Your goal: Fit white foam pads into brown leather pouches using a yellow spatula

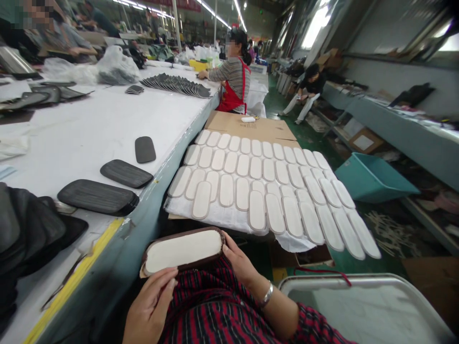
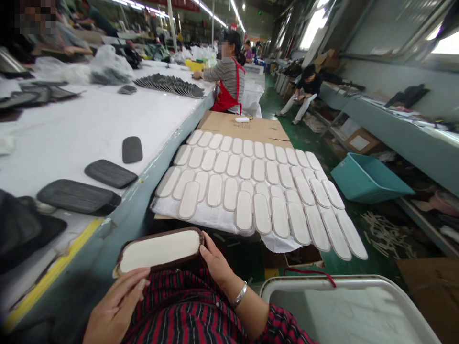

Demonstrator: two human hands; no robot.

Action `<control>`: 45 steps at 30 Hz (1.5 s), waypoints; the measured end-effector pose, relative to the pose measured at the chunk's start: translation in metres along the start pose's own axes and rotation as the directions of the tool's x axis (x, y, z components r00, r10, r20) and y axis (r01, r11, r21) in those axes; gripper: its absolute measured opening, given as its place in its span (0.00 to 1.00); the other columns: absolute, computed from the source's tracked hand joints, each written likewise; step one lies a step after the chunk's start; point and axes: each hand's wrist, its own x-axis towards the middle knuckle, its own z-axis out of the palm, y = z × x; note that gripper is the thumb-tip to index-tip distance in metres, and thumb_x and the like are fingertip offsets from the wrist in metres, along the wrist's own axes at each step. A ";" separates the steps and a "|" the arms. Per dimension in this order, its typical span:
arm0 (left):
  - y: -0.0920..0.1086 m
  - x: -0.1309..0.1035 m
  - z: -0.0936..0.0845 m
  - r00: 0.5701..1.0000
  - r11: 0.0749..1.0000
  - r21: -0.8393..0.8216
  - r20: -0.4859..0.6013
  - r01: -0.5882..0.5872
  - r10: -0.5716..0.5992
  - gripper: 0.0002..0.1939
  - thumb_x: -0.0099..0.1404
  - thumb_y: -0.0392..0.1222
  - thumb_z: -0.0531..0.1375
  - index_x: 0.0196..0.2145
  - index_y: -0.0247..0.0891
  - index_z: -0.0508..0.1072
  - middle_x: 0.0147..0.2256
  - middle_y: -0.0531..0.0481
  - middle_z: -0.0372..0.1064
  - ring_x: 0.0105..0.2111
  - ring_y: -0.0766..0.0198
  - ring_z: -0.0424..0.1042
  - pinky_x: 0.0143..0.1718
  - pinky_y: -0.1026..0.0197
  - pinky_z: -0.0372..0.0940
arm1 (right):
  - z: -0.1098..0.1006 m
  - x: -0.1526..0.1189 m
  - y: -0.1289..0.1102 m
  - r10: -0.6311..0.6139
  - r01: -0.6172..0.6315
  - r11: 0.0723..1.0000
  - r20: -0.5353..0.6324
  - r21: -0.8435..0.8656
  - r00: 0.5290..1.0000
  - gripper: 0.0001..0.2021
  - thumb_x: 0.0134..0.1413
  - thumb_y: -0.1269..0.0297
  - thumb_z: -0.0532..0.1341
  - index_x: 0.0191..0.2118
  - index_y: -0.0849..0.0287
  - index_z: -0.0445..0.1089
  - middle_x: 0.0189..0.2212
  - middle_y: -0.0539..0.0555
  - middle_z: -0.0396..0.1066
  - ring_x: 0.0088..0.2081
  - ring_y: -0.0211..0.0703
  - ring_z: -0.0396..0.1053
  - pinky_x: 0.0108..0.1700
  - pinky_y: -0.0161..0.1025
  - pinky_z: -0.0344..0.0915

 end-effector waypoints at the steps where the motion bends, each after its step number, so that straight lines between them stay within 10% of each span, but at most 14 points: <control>1: -0.001 -0.004 0.000 0.999 0.998 -0.052 0.040 0.022 -0.019 0.12 0.62 0.46 0.53 0.41 0.44 0.72 0.42 0.49 0.71 0.34 0.62 0.73 0.36 0.58 0.72 | 0.001 0.001 0.004 -0.033 0.033 0.999 -0.005 -0.027 0.999 0.29 0.55 0.50 0.55 0.60 0.53 0.53 0.60 0.50 0.53 0.61 0.41 0.48 0.62 0.42 0.42; 6: 0.002 -0.008 0.004 0.991 0.963 -0.247 0.103 0.110 -0.087 0.12 0.63 0.47 0.53 0.37 0.41 0.73 0.38 0.48 0.73 0.21 0.67 0.71 0.19 0.66 0.69 | 0.015 0.008 0.011 -0.173 0.147 0.964 -0.104 -0.221 0.979 0.27 0.57 0.51 0.53 0.60 0.54 0.53 0.60 0.51 0.52 0.62 0.41 0.45 0.63 0.41 0.38; 12: -0.009 -0.009 0.000 0.989 0.980 -0.180 -0.105 0.083 -0.103 0.11 0.64 0.44 0.53 0.37 0.39 0.72 0.39 0.46 0.71 0.41 0.60 0.71 0.45 0.54 0.68 | 0.021 0.007 0.008 -0.072 0.040 0.973 -0.137 -0.228 0.988 0.26 0.58 0.50 0.50 0.59 0.52 0.53 0.59 0.51 0.55 0.60 0.44 0.49 0.62 0.44 0.42; 21: -0.048 -0.018 -0.017 0.833 0.894 -0.356 -0.378 0.272 -0.404 0.14 0.63 0.48 0.53 0.42 0.38 0.65 0.38 0.47 0.68 0.40 0.60 0.70 0.45 0.54 0.66 | 0.024 0.018 0.033 -0.274 0.117 0.827 -0.213 -0.550 0.938 0.33 0.56 0.45 0.48 0.61 0.62 0.49 0.60 0.59 0.51 0.62 0.48 0.46 0.62 0.46 0.42; 30: -0.071 0.010 0.013 0.922 0.762 -0.593 -0.082 0.260 -0.379 0.30 0.67 0.55 0.39 0.61 0.38 0.51 0.62 0.47 0.48 0.62 0.62 0.45 0.63 0.56 0.40 | 0.029 0.038 -0.008 -0.156 -0.006 0.865 -0.278 -0.502 0.948 0.33 0.57 0.45 0.41 0.57 0.66 0.59 0.52 0.59 0.65 0.57 0.46 0.57 0.60 0.42 0.48; 45: -0.059 0.023 0.016 0.814 0.572 -0.716 -0.008 0.400 -0.580 0.28 0.66 0.57 0.42 0.58 0.41 0.57 0.59 0.51 0.54 0.60 0.62 0.50 0.62 0.58 0.42 | 0.030 0.051 -0.022 -0.004 -0.110 0.797 -0.188 -0.593 0.982 0.27 0.60 0.51 0.40 0.46 0.61 0.69 0.48 0.58 0.68 0.54 0.48 0.61 0.59 0.44 0.51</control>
